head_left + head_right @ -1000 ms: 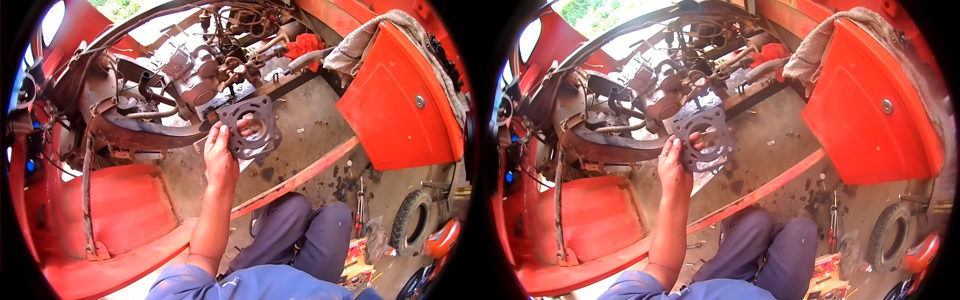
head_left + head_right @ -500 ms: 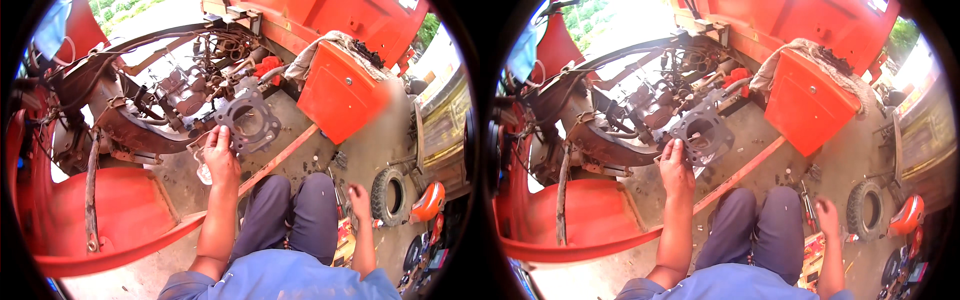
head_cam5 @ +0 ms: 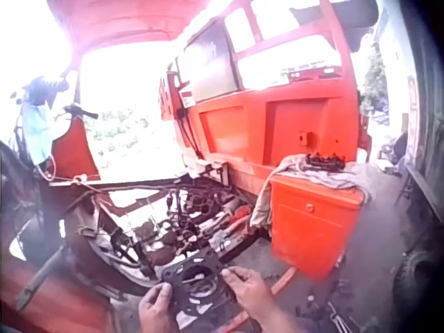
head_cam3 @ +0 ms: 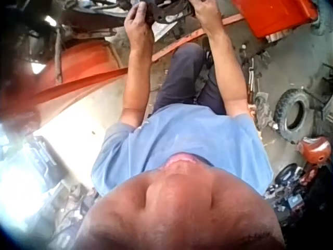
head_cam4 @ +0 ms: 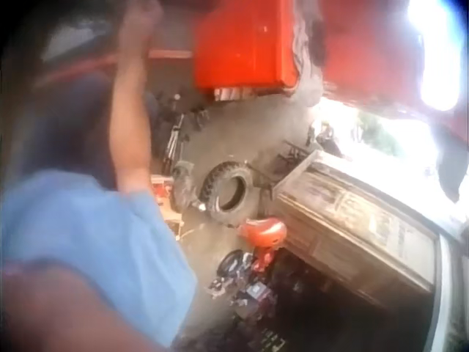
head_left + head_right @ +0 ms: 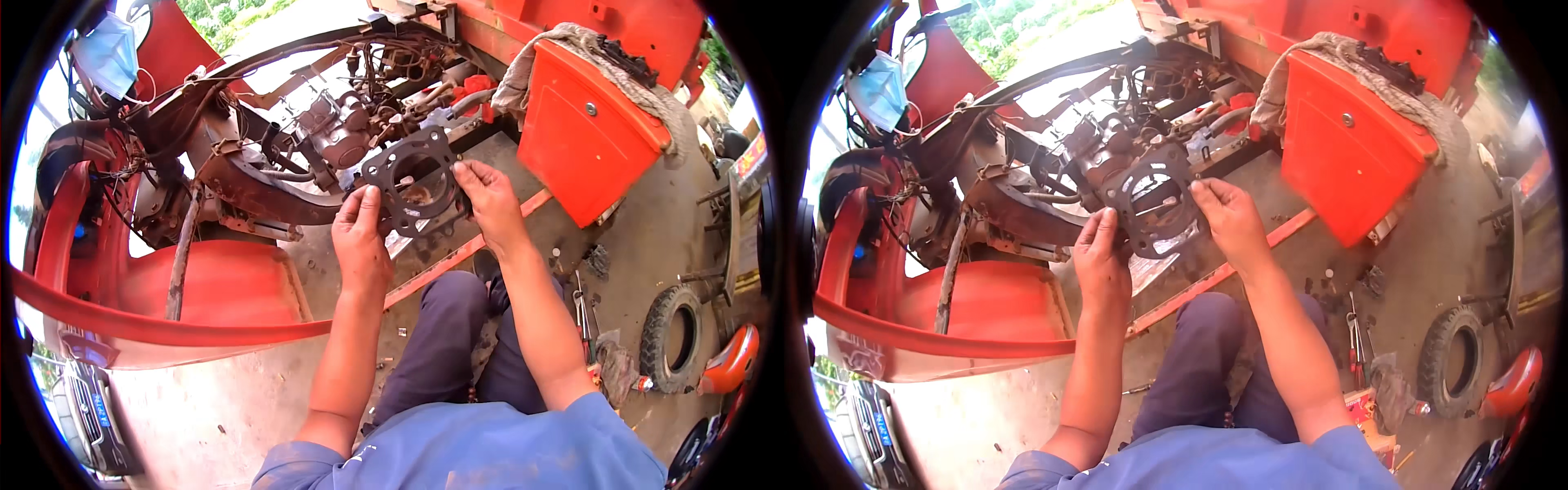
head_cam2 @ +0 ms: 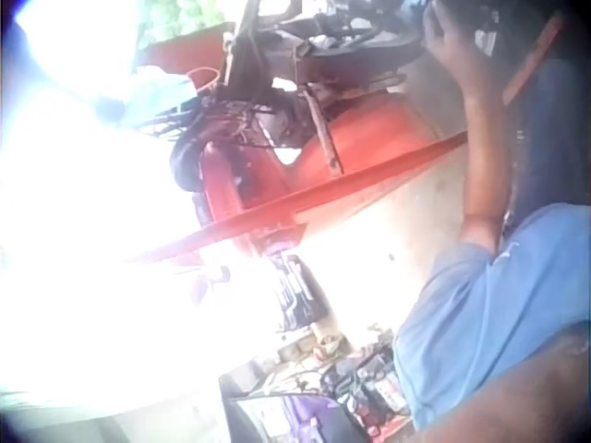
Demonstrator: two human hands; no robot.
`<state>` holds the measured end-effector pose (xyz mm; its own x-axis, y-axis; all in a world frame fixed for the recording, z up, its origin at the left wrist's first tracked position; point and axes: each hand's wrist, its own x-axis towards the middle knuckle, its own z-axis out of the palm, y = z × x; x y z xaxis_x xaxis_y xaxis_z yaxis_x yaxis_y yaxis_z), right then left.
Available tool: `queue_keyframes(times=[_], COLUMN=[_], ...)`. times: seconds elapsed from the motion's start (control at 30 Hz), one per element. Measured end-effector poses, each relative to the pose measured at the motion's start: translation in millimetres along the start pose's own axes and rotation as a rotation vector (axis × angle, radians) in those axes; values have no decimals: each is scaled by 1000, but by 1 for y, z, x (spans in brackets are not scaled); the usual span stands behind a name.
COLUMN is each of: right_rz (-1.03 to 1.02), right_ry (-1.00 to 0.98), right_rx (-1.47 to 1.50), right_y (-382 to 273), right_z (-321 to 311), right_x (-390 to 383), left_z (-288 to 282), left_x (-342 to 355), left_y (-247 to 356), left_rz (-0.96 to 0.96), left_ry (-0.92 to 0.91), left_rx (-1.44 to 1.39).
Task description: The person wipes a metal gasket with a cloth, places a new gasket onto a motorcycle engine block, and cleans the interior of an engine cylinder using a screwdriver and a spray can.
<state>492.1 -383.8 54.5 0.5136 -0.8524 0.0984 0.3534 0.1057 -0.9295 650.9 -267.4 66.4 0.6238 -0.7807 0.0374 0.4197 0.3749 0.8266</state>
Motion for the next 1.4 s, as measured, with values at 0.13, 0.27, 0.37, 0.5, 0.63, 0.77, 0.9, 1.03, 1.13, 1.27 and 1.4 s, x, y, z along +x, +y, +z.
queue_keyframes(times=[0.13, 0.27, 0.37, 0.5, 0.63, 0.77, 0.9, 1.03, 1.13, 1.27, 1.4], right_rz=[-10, 63, 107, 141, 144, 79, 71, 114, 127, 214, 261], right_ry=[-23, -4, -30, 7, 75, 123, 130, 96, 60, 82, 36], right_rx=[91, 122, 122, 11, 22, 11, 0, -8, 22, 63, 88], right_y=[5, 19, 39, 67, 80, 83, 86, 85, 98, 110, 105], right_z=[-2, -1, -12, -15, -10, -5, -7, 5, 2, -12, -11], right_x=[43, 82, 114, 134, 142, 146, 146, 144, 143, 149, 148], left_z=[-1, -11, -10, -21, -11, -25, -29, -36, -41, -45, -44], left_x=[25, 60, 89, 121, 141, 153, 154, 149, 150, 154, 155], left_y=[-17, -43, -58, -77, -82, -93, -101, -109, -119, -129, -129], left_rz=[11, 43, 50, 92, 66, 3, 3, 76, 115, 81, 84], left_ry=[33, 41, 113, 125, 263, 165, 128, 145, 272, 345, 382], left_rx=[30, 77, 60, 30, -153, -192, -53, -27, -59, -74, -78])
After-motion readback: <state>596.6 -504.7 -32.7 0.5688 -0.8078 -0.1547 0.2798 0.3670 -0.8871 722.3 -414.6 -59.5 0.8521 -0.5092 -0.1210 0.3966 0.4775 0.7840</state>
